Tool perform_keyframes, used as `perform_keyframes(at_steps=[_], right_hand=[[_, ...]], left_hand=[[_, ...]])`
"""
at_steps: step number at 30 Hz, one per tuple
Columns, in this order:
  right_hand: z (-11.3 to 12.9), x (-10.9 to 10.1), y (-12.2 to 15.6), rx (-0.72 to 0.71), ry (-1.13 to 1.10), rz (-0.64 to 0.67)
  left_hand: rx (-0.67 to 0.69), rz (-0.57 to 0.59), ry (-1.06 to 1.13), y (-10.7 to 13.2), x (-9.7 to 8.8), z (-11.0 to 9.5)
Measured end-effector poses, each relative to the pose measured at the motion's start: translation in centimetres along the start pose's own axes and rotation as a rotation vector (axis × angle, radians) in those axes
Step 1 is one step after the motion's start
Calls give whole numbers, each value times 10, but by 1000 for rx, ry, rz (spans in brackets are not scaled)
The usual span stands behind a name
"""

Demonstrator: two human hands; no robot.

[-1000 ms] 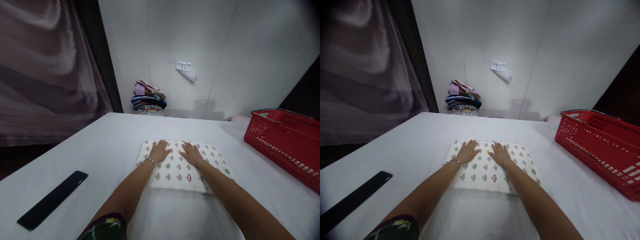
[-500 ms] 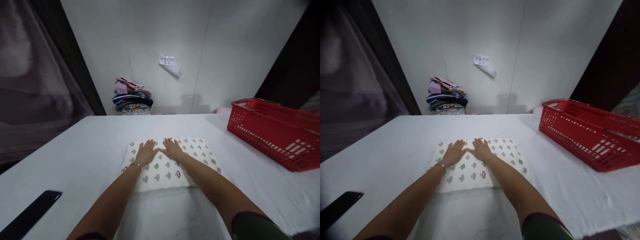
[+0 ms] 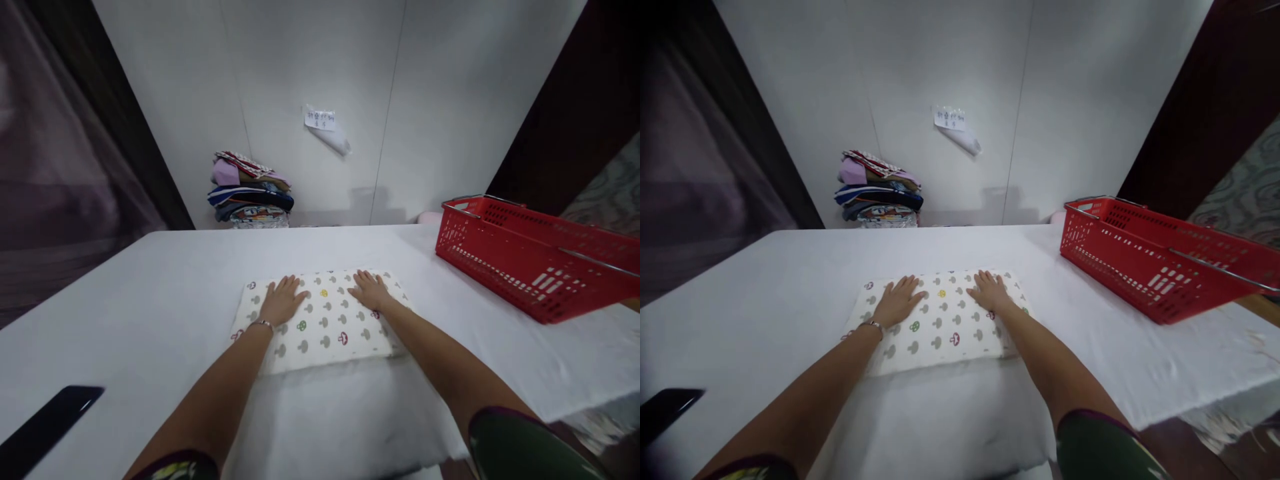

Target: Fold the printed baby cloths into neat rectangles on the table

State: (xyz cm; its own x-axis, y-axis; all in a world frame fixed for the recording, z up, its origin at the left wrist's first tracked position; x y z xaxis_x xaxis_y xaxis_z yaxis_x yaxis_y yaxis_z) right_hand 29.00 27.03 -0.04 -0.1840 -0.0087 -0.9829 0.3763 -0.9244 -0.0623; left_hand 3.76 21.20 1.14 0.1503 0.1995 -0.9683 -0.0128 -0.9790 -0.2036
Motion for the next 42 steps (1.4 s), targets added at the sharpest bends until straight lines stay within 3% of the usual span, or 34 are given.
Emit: perform_keyframes(at_steps=[4,7,12,15,18,22,26,29,32,42], right_hand=[[-3,-15,9,1,-50,8],[-29,-28,33,53,15,-95],[-74,-13,65,163,-5,-99],[-77,-7,63,171,-29,-92],[-72,-12,57,172,-57,-77],[-79,-31,67,278,-364,-141],[-102,-42,101,429,-515,-229],[-118,-40,128,554,-694,-269],[-126,-35,141,669,-776,-243],[-119,-37,136,778,-657,29]], left_hand=[[-62,102,58,0,-10,0],[-98,63,85,14,-23,14],[-125,27,-29,60,-22,46],[-141,45,-31,69,-19,49],[-136,51,12,63,-26,43],[-216,-35,91,65,-47,48],[-346,-161,169,106,-63,69],[-465,-154,190,145,-64,84],[-576,-122,188,165,-64,94],[-677,61,263,142,-48,103]])
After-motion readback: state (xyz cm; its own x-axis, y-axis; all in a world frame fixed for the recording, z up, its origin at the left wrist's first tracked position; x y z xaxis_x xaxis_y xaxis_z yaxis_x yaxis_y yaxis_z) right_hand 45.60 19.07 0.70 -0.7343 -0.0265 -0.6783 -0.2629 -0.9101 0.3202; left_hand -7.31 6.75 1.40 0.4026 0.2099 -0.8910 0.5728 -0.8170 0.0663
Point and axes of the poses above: each hand's wrist, its own y-axis away from the middle knuckle, its own x-axis out of the palm, z = x × y, the point moved 7 cm from there along -y, towards the middle knuckle, and after that the axes turned 10 degrees about -z, right-handed, at the moved point
